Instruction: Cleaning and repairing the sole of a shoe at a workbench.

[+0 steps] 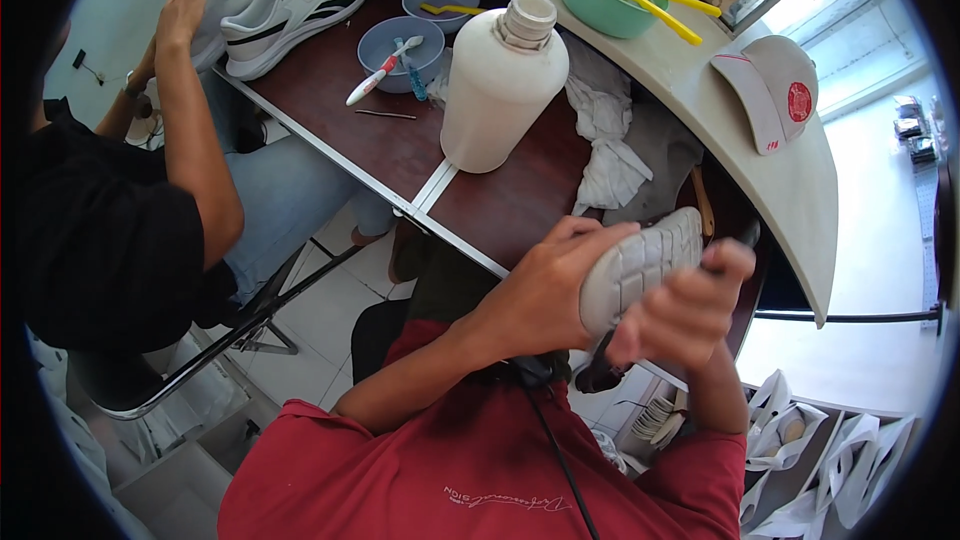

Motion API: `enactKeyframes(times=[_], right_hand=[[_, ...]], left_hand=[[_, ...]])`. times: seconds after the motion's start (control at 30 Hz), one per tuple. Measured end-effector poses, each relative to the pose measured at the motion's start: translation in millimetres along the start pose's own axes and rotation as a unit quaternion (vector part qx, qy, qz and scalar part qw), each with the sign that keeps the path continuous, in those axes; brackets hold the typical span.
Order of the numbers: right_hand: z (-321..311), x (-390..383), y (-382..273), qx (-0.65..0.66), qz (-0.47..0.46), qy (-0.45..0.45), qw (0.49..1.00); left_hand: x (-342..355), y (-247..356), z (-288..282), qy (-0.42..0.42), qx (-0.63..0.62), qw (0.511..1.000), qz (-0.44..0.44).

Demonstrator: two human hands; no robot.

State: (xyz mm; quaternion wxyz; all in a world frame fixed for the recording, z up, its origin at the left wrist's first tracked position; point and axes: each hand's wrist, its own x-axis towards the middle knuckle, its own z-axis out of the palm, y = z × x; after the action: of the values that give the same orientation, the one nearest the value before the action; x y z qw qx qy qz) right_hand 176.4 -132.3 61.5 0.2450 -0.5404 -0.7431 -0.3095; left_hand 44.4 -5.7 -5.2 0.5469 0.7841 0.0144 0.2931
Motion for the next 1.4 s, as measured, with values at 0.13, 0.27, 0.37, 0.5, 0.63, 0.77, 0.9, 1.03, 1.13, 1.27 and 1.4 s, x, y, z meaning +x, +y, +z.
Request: enactKeyframes(times=[0.13,0.27,0.37,0.5,0.63,0.77,0.9,1.03,1.13,1.27,1.4], right_hand=[[4.4,18.5,12.1,0.012,0.028,0.014,0.999],[-4.4,33.1,43.1,0.003,0.068,0.063,0.996],[-26.9,64.5,70.5,-0.024,0.186,-0.011,0.982],[-3.4,123.2,97.7,-0.094,0.217,-0.017,0.971],[40.5,139.5,143.9,-0.093,0.280,-0.123,0.948],[60.7,155.1,163.2,-0.107,0.265,-0.260,0.922],[67.3,159.2,173.2,-0.136,0.244,-0.237,0.930],[63.5,139.5,199.0,-0.138,0.308,-0.243,0.909],[37.1,114.2,208.7,-0.017,0.364,-0.192,0.911],[-19.0,63.8,155.1,0.108,0.500,-0.082,0.855],[-33.8,-9.8,66.4,0.115,0.581,-0.026,0.805]], left_hand=[[3.8,-8.2,-16.5,-0.002,-0.014,0.999,-0.035],[-3.3,-11.6,-21.7,-0.021,-0.044,0.998,-0.051],[-9.8,-16.8,-20.9,-0.037,-0.058,0.997,-0.033],[-21.7,-16.7,-20.0,-0.056,-0.060,0.997,-0.004],[-25.1,-17.5,-19.2,-0.075,-0.053,0.996,0.022],[-18.7,-20.9,-19.0,-0.078,-0.051,0.995,0.026],[-18.4,-22.1,-20.0,-0.061,-0.039,0.996,0.043],[-13.4,-23.4,-16.4,-0.053,-0.053,0.997,0.014],[-11.6,-23.6,-12.0,-0.070,-0.113,0.991,-0.028],[-17.1,-21.8,-10.6,-0.081,-0.141,0.985,-0.058],[-19.6,-15.3,-9.4,-0.072,-0.147,0.985,-0.053]])
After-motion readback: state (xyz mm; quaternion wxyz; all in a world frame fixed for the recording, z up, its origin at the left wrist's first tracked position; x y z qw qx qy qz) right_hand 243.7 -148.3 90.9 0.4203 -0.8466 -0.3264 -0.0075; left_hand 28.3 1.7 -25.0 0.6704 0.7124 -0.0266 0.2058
